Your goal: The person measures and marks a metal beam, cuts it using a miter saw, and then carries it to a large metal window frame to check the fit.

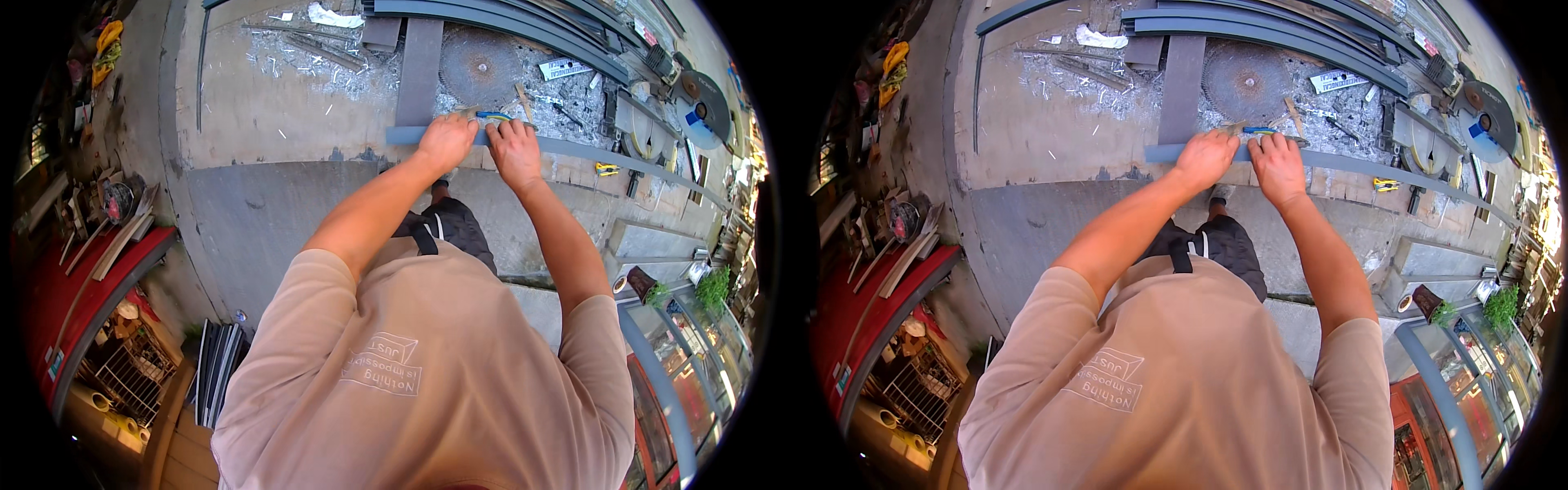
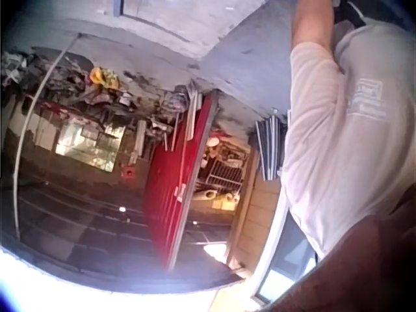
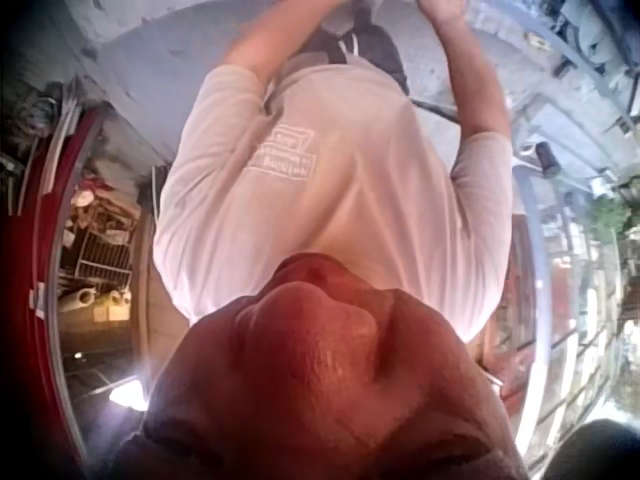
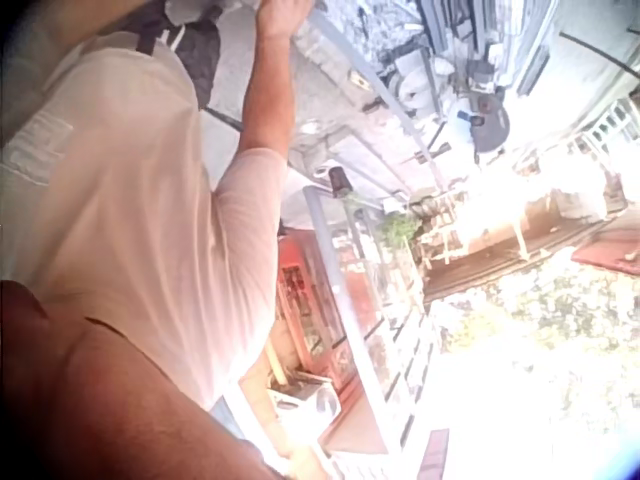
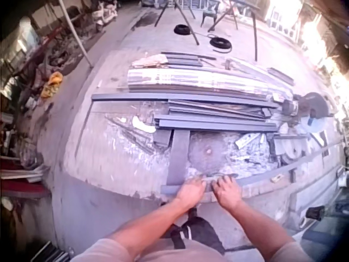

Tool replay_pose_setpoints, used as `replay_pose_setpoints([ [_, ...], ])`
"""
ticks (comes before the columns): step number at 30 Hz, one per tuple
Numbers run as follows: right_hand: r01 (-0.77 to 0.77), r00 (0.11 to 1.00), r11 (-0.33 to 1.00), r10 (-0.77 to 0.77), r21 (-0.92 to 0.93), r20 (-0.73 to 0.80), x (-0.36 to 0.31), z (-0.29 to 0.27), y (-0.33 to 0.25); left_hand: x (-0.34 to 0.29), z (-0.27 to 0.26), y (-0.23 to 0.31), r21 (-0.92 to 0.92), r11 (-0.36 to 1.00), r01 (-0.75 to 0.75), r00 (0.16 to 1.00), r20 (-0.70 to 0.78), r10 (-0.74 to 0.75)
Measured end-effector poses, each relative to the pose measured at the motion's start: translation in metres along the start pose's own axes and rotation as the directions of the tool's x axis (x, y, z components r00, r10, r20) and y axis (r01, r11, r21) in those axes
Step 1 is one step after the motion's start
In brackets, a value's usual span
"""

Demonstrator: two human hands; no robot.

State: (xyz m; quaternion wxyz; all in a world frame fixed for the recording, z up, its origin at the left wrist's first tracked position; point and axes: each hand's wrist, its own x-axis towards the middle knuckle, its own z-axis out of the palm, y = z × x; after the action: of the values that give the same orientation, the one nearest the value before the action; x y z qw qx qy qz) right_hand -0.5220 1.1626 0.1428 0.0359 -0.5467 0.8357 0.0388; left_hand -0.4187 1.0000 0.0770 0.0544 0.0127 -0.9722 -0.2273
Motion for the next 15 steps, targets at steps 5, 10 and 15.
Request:
replay_pose_setpoints([
  [5, -0.015, 0.998, 1.000, 0.015, -0.004, 0.055, 0.008, 0.019, 0.000, -0.001, 0.014, -0.013, -0.007, 1.000, -0.001, 1.000, 0.005, 0.001],
  [10, -0.031, 1.000, 0.999, 0.031, 0.014, -0.005, 0.013, 0.023, 0.002, 0.005, 0.021, -0.019, -0.001, 1.000, -0.005, 1.000, 0.026, 0.005],
  [15, -0.016, 1.000, 0.999, 0.016, 0.032, -0.014, 0.013, 0.024, 0.005, 0.004, 0.018, -0.019, -0.034, 0.999, 0.007, 0.999, 0.033, -0.006],
])
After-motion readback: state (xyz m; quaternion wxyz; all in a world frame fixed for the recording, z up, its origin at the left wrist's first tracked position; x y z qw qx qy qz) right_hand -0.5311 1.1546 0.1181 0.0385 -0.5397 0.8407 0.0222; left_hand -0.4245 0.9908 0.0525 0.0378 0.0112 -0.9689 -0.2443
